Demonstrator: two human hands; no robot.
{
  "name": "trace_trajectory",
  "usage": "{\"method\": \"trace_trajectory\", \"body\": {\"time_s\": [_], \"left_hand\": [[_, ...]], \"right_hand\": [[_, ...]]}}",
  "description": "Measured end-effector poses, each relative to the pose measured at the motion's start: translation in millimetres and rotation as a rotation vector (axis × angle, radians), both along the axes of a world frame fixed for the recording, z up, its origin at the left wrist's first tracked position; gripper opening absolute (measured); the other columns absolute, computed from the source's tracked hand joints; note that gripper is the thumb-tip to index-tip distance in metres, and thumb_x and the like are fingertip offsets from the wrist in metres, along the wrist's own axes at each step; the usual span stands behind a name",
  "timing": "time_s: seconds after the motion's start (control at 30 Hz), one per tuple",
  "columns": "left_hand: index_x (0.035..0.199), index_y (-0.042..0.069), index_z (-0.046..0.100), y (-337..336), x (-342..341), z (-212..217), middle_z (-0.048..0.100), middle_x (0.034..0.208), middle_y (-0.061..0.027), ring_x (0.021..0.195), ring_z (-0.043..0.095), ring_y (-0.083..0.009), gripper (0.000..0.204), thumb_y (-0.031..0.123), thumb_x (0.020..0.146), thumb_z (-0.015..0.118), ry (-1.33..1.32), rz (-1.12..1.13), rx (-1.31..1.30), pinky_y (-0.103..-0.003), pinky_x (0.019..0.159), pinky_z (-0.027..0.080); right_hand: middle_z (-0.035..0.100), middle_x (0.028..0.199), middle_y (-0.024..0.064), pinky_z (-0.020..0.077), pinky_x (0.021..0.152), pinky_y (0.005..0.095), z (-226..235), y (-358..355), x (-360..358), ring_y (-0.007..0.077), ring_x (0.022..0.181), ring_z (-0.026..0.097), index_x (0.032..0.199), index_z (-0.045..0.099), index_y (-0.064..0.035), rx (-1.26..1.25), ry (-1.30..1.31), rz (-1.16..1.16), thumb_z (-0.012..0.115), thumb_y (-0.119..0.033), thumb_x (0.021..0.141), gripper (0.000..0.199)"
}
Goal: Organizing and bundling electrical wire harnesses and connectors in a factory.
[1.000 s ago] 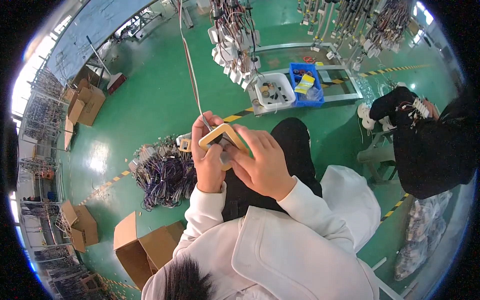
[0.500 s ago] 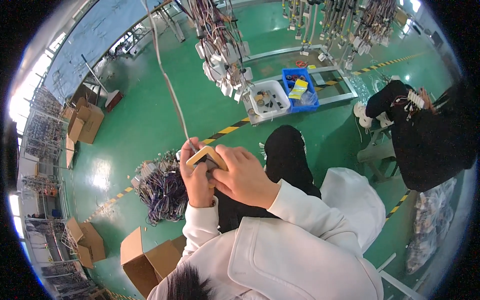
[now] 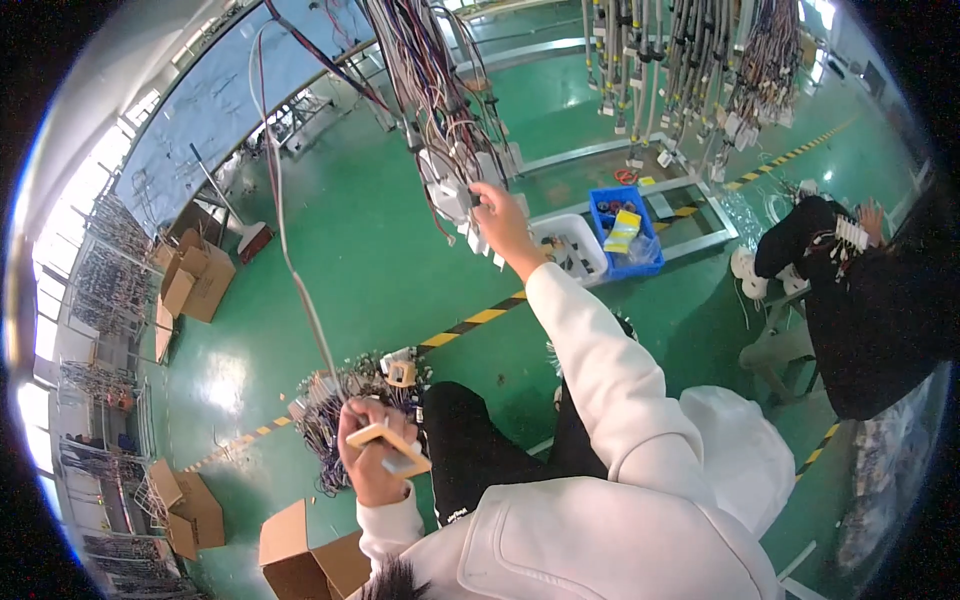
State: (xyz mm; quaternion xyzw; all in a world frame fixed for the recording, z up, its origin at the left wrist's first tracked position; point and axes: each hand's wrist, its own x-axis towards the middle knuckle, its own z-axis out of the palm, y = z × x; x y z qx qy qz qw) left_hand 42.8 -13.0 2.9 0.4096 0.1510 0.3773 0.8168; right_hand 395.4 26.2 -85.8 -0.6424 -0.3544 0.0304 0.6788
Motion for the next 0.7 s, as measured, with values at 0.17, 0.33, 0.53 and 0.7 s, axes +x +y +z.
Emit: {"method": "trace_trajectory", "body": {"time_s": [0.17, 0.33, 0.53, 0.7], "left_hand": [[0.102, 0.010, 0.045, 7.6, -26.3, 11.6, 0.046, 0.083, -0.0025, 0.070, 0.047, -0.0172, 0.049, -0.013, 0.060, 0.036, -0.022, 0.085, -0.021, -0.031, 0.061, 0.042], [0.104, 0.010, 0.045, 17.8, -50.1, 15.8, 0.046, 0.085, -0.0019, 0.071, 0.048, -0.0160, 0.044, -0.010, 0.065, 0.043, -0.077, 0.243, 0.071, -0.031, 0.059, 0.043], [0.113, 0.006, 0.043, 35.5, -81.5, 42.9, 0.044, 0.093, -0.0020, 0.078, 0.046, -0.0135, 0.052, -0.007, 0.063, 0.042, -0.060, 0.676, 0.206, -0.026, 0.061, 0.043], [0.109, 0.003, 0.045, 27.0, -51.4, 32.4, 0.047, 0.093, -0.0052, 0.086, 0.052, -0.0182, 0.047, -0.007, 0.063, 0.041, 0.036, 0.363, 0.244, -0.033, 0.073, 0.050]], "right_hand": [[0.062, 0.107, 0.0170, 0.0471, 0.086, 0.0379, -0.1, 38.1, 8.5, 0.0309, 0.099, 0.060, 0.126, 0.052, -0.0037, 0.011, -0.232, 0.092, 0.065, -0.017, 0.077, 0.052], [0.065, 0.095, 0.0138, 0.0482, 0.080, 0.0318, 16.8, 30.7, -20.6, 0.0251, 0.094, 0.062, 0.115, 0.060, -0.0044, -0.218, -0.283, 0.028, 0.066, -0.014, 0.080, 0.037], [0.060, 0.112, 0.0034, 0.0435, 0.087, 0.0271, 38.3, -97.9, -46.8, 0.0113, 0.102, 0.055, 0.100, 0.066, -0.0017, 0.067, 0.019, 0.312, 0.063, -0.010, 0.086, 0.016], [0.066, 0.107, 0.0072, 0.0463, 0.082, 0.0249, 55.4, -168.8, -39.6, 0.0093, 0.093, 0.059, 0.110, 0.063, 0.0019, -0.285, 0.244, 0.343, 0.070, -0.016, 0.082, 0.034]]}}
